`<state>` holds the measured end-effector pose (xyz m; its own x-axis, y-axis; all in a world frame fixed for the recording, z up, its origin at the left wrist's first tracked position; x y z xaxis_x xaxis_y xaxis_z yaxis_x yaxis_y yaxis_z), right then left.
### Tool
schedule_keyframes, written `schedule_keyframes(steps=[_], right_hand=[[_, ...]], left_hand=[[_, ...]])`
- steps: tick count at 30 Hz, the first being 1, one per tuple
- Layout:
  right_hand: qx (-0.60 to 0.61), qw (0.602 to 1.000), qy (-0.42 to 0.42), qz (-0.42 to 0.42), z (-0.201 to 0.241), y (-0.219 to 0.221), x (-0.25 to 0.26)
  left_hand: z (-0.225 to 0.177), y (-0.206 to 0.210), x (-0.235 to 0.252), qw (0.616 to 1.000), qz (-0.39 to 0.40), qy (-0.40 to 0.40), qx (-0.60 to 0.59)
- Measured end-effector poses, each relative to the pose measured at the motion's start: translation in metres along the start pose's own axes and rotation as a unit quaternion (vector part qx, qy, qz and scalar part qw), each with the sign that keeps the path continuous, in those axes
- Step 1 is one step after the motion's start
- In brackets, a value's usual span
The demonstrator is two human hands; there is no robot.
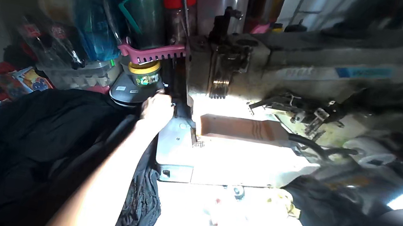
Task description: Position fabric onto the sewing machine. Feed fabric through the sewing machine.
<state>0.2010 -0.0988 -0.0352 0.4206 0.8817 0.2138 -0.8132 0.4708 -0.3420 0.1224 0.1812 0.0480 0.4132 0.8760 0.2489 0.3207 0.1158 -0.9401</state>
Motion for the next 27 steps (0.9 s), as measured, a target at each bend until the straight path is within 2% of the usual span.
schedule_keyframes(steps=[1, 3, 5, 7, 8, 10, 11, 13, 15, 16, 18, 20, 22, 23, 25, 27], right_hand=[[-0.046, 0.999, -0.015, -0.011, 0.004, -0.009, 0.002], [-0.144, 0.988, -0.044, -0.032, 0.009, -0.027, 0.007], [-0.237, 0.966, -0.076, -0.065, 0.02, -0.039, 0.017], [-0.317, 0.936, -0.117, -0.097, 0.031, -0.038, 0.032], [-0.344, 0.917, -0.16, -0.121, 0.037, -0.031, 0.04], [-0.352, 0.895, -0.236, -0.14, 0.046, -0.013, 0.056], [-0.325, 0.908, -0.24, -0.113, 0.045, -0.002, 0.063], [-0.303, 0.928, -0.206, -0.067, 0.043, 0.014, 0.084], [-0.304, 0.936, -0.173, -0.035, 0.048, 0.02, 0.099], [-0.289, 0.937, -0.189, -0.059, 0.05, 0.016, 0.101], [-0.254, 0.944, -0.195, -0.084, 0.063, -0.004, 0.091], [-0.201, 0.957, -0.189, -0.094, 0.057, -0.02, 0.076], [-0.143, 0.977, -0.129, -0.096, 0.042, -0.027, 0.054], [-0.119, 0.984, -0.105, -0.082, 0.036, -0.025, 0.043], [-0.12, 0.988, -0.082, -0.054, 0.023, -0.01, 0.029], [-0.156, 0.987, -0.037, -0.007, 0.005, 0.007, 0.025]], left_hand=[[0.003, -0.018, -0.01, 0.998, 0.048, -0.01, -0.05], [0.015, -0.037, -0.033, 0.99, 0.096, 0.021, -0.103], [0.027, -0.049, -0.07, 0.978, 0.099, 0.053, -0.175], [0.031, -0.061, -0.115, 0.96, 0.094, 0.029, -0.261], [0.029, -0.066, -0.137, 0.954, 0.052, 0.043, -0.293], [0.017, -0.066, -0.174, 0.926, -0.055, 0.146, -0.345], [0.009, -0.061, -0.187, 0.902, -0.063, 0.206, -0.373], [-0.005, -0.046, -0.206, 0.879, -0.023, 0.302, -0.368], [-0.015, -0.034, -0.216, 0.885, 0.046, 0.362, -0.288], [-0.016, -0.031, -0.218, 0.885, 0.07, 0.38, -0.259], [-0.014, -0.039, -0.216, 0.896, 0.074, 0.361, -0.247], [-0.002, -0.058, -0.204, 0.914, -0.025, 0.299, -0.272], [0.012, -0.074, -0.187, 0.925, -0.148, 0.228, -0.265], [0.016, -0.076, -0.178, 0.933, -0.172, 0.203, -0.241], [0.01, -0.067, -0.163, 0.957, -0.143, 0.186, -0.169], [-0.002, -0.049, -0.148, 0.977, -0.067, 0.184, -0.088]])
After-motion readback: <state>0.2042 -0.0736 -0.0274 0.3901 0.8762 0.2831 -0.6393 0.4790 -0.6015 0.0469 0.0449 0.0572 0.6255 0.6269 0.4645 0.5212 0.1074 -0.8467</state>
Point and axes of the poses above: each hand's wrist, its own x-axis towards the middle knuckle, its own y-axis out of the palm, z = x × y, the point moved 6 cm from there along x, towards the middle knuckle, and after that the axes turned 2 degrees about -z, right-handed, at the moved point
